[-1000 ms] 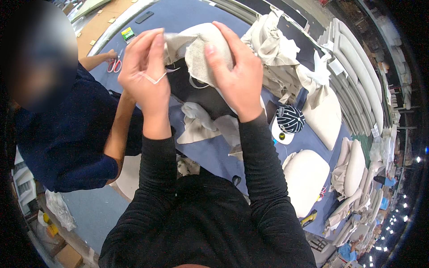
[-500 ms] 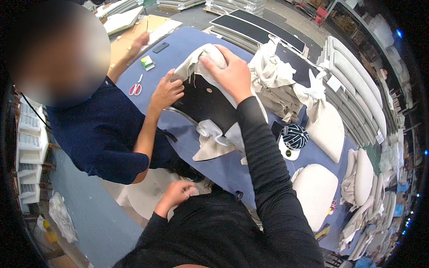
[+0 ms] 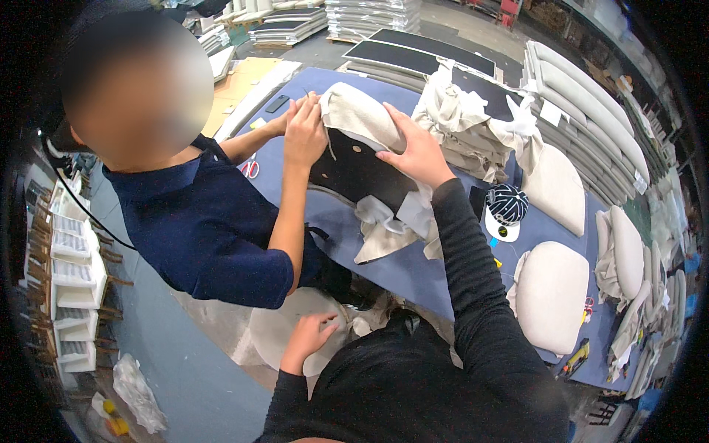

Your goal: The person uses a yellow-handled screwdriver to pry and remove fabric from a foam cushion, then pulls and smooths the fabric by hand. They handle multiple cushions, adjusting and aligning the fabric, and use a staple gun to secure the fabric to the cushion. The person also picks up and places cushions on the table and stacks them.

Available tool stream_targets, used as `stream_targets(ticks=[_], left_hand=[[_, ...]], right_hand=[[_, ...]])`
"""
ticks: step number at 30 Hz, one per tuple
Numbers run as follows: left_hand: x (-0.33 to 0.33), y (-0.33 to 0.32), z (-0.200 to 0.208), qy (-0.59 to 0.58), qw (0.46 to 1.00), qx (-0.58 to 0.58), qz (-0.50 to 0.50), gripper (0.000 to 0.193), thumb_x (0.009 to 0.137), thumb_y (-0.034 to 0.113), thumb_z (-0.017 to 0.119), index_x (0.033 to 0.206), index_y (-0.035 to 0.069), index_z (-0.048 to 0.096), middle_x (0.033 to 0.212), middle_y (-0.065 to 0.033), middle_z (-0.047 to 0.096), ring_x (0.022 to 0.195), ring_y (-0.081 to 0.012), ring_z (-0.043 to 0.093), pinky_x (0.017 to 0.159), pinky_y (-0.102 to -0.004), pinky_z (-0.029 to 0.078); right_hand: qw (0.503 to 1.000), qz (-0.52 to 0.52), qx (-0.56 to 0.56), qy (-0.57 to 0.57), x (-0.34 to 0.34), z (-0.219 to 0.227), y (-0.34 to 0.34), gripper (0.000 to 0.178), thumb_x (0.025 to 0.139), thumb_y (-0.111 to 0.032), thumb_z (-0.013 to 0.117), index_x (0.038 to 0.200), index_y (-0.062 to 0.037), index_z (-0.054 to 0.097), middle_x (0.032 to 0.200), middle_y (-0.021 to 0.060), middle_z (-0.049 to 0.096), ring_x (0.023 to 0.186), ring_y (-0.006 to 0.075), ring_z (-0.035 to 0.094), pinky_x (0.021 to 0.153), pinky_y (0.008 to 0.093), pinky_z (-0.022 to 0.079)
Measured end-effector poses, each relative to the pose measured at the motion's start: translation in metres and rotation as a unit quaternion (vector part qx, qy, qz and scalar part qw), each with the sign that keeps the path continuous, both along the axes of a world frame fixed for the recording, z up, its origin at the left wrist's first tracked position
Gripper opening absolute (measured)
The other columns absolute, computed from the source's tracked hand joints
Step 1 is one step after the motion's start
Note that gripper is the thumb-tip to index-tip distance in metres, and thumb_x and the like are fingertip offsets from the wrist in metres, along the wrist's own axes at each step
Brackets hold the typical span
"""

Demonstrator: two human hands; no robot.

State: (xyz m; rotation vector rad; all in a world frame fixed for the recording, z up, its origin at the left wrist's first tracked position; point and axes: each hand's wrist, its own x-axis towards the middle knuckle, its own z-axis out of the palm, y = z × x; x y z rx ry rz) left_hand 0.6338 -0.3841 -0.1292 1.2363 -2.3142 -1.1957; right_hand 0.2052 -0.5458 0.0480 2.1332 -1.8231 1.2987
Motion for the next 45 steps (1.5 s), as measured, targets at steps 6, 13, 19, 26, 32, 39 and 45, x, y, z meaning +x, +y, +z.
stream_targets(ticks=[6,13,19,26,32,39,45], left_hand=[[-0.113,-0.061,0.086,0.264,0.963,-0.023,0.041,0.021,0.099,0.015,0.078,0.105,-0.004,0.079,0.1,-0.0183,0.082,0.088,-0.0222,0.08,0.079,-0.0353,0.06],[-0.235,-0.188,0.141,0.611,0.718,0.1,0.317,0.028,0.11,0.018,0.069,0.132,0.001,0.069,0.113,-0.0049,0.073,0.09,-0.0098,0.068,0.072,-0.0244,0.057],[-0.279,-0.208,0.138,0.605,0.716,0.002,0.348,0.032,0.106,0.019,0.075,0.127,-0.004,0.068,0.113,-0.0083,0.074,0.094,-0.0136,0.07,0.076,-0.0289,0.058],[-0.307,-0.241,0.151,0.443,0.721,-0.232,0.479,0.052,0.112,0.04,0.063,0.118,-0.011,0.072,0.109,-0.0257,0.078,0.098,-0.03,0.075,0.091,-0.0408,0.057],[-0.308,-0.258,0.135,0.437,0.705,-0.259,0.495,0.065,0.117,0.046,0.051,0.093,-0.01,0.074,0.082,-0.0167,0.078,0.075,-0.024,0.073,0.074,-0.0407,0.056],[-0.32,-0.272,0.141,0.578,0.657,-0.138,0.463,0.056,0.118,0.038,0.047,0.108,-0.009,0.075,0.096,-0.025,0.078,0.084,-0.0348,0.073,0.081,-0.0485,0.054],[-0.342,-0.281,0.147,0.492,0.711,-0.174,0.47,0.062,0.119,0.042,0.046,0.106,-0.011,0.075,0.092,-0.0192,0.08,0.08,-0.0244,0.073,0.079,-0.0416,0.056]], right_hand=[[0.997,-0.032,0.068,0.014,0.013,-0.002,0.0,0.098,0.076,-0.034,0.094,0.163,-0.025,0.05,0.134,0.0185,0.074,0.119,0.0417,0.073,0.1,0.0467,0.059],[0.995,-0.073,0.059,0.016,0.056,-0.001,-0.001,0.092,0.077,-0.036,0.093,0.159,-0.0231,0.053,0.132,0.015,0.076,0.116,0.0401,0.073,0.096,0.0487,0.059],[0.994,-0.079,0.076,0.003,0.042,-0.001,0.01,0.09,0.077,-0.031,0.091,0.159,-0.0221,0.053,0.139,0.013,0.073,0.122,0.0374,0.072,0.098,0.048,0.06],[0.994,-0.084,0.072,0.004,0.039,-0.004,0.009,0.088,0.08,-0.03,0.087,0.16,-0.0215,0.053,0.143,0.0114,0.071,0.123,0.0359,0.072,0.099,0.0476,0.06],[0.994,-0.077,0.08,-0.002,0.031,-0.008,0.008,0.086,0.08,-0.034,0.089,0.158,-0.0214,0.055,0.142,0.0098,0.072,0.122,0.0343,0.073,0.096,0.0473,0.061],[0.995,-0.024,0.081,-0.056,0.012,-0.005,-0.004,0.075,0.087,-0.041,0.086,0.153,-0.0147,0.062,0.137,0.0167,0.074,0.118,0.034,0.075,0.098,0.043,0.06],[0.852,0.169,0.26,-0.423,-0.045,0.01,-0.093,0.074,0.113,-0.064,0.041,0.156,-0.0063,0.06,0.147,0.0199,0.068,0.14,0.0274,0.061,0.12,0.0384,0.041]])
